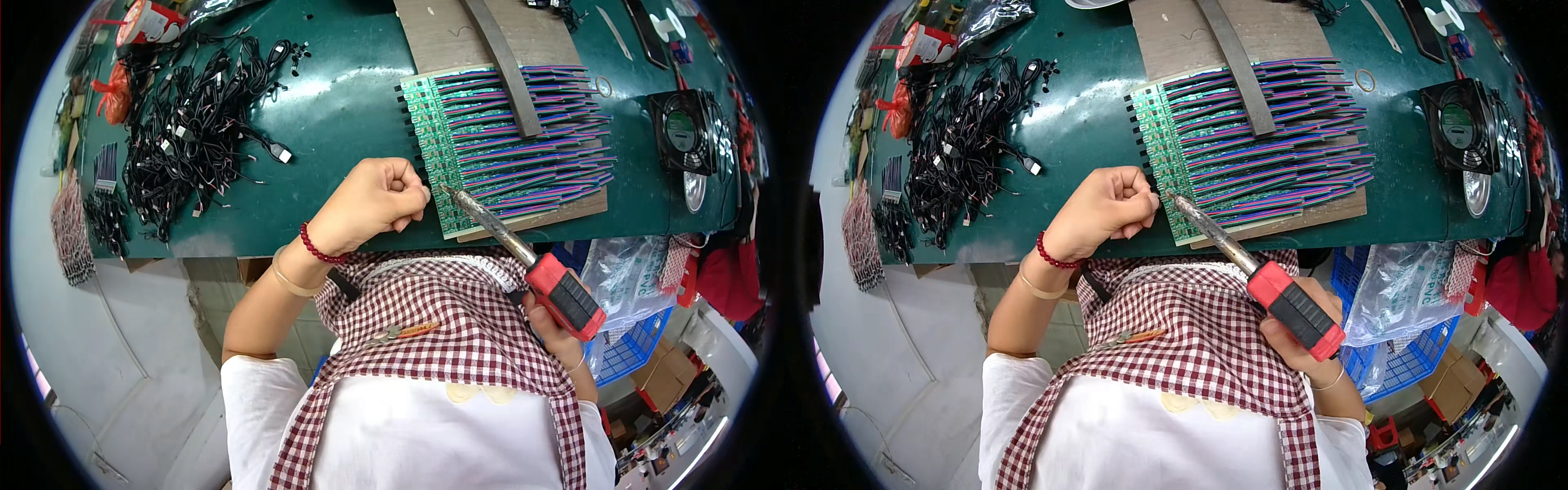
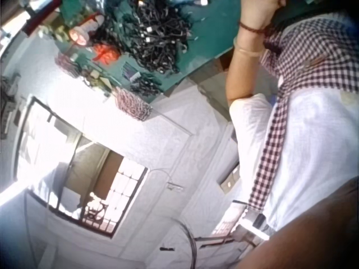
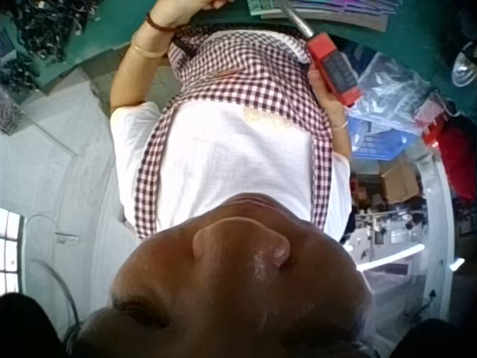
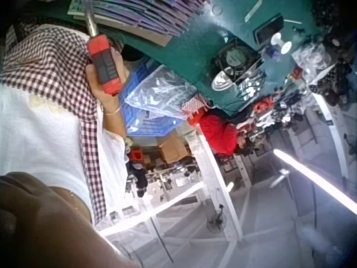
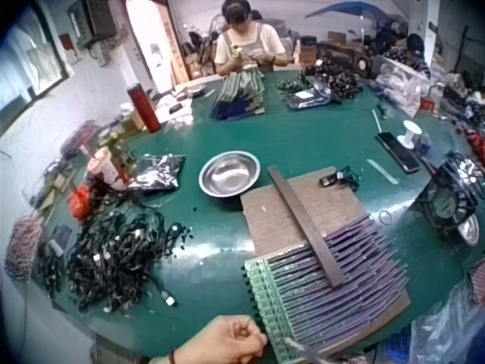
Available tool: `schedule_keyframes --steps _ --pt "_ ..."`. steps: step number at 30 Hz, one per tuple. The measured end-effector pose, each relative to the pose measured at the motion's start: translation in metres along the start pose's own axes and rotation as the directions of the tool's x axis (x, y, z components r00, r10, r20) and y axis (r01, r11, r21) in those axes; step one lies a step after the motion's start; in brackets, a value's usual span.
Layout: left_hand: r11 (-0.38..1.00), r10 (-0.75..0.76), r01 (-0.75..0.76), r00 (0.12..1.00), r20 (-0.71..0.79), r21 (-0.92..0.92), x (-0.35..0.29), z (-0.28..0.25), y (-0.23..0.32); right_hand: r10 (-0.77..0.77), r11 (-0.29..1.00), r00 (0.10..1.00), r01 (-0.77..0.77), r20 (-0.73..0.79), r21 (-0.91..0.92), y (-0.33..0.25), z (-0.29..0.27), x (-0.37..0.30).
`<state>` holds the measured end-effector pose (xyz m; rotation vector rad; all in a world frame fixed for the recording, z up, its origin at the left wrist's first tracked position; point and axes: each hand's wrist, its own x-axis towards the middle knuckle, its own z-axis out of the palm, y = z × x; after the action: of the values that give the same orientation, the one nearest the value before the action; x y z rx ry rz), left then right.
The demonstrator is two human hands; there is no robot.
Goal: The person solders small electronic components onto circuit boards using a soldering gun, then positions wire cables onto the circuit boards and solders them into place.
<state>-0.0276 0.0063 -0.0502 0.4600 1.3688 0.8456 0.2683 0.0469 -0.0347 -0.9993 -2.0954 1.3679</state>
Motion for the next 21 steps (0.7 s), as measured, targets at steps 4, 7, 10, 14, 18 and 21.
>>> schedule_keyframes --steps 4,7,10,14,18,21 --pt "1.0 -0.008 0.008 1.0 0.012 -0.021 0.0006 -0.0016 -0.0019 -0.127 0.987 0.991 0.131 0.045 -0.097 -0.0007 -0.0012 0.0061" --pt "1.0 -0.008 0.008 1.0 0.011 -0.019 0.0007 -0.0015 -0.0016 -0.077 0.993 0.996 0.081 0.042 -0.091 -0.0047 -0.0007 0.0073" --pt "1.0 -0.004 0.005 1.0 0.011 -0.02 0.0013 -0.0015 -0.0014 -0.064 0.99 0.998 0.065 0.008 -0.122 -0.0026 0.002 0.0063" --pt "0.999 0.013 -0.013 1.0 0.003 -0.034 0.0029 -0.0009 -0.0041 -0.058 0.987 0.996 0.066 0.061 -0.146 -0.0034 -0.0009 0.0067" --pt "1.0 0.022 -0.022 1.0 -0.003 -0.019 0.0018 -0.0005 -0.0044 -0.099 0.967 0.989 0.121 0.11 -0.223 -0.0025 -0.0035 0.0036" --pt "1.0 0.024 -0.024 1.0 -0.012 -0.02 0.0021 -0.0002 -0.0052 -0.093 0.97 0.989 0.117 0.119 -0.215 -0.0023 -0.004 0.0017"
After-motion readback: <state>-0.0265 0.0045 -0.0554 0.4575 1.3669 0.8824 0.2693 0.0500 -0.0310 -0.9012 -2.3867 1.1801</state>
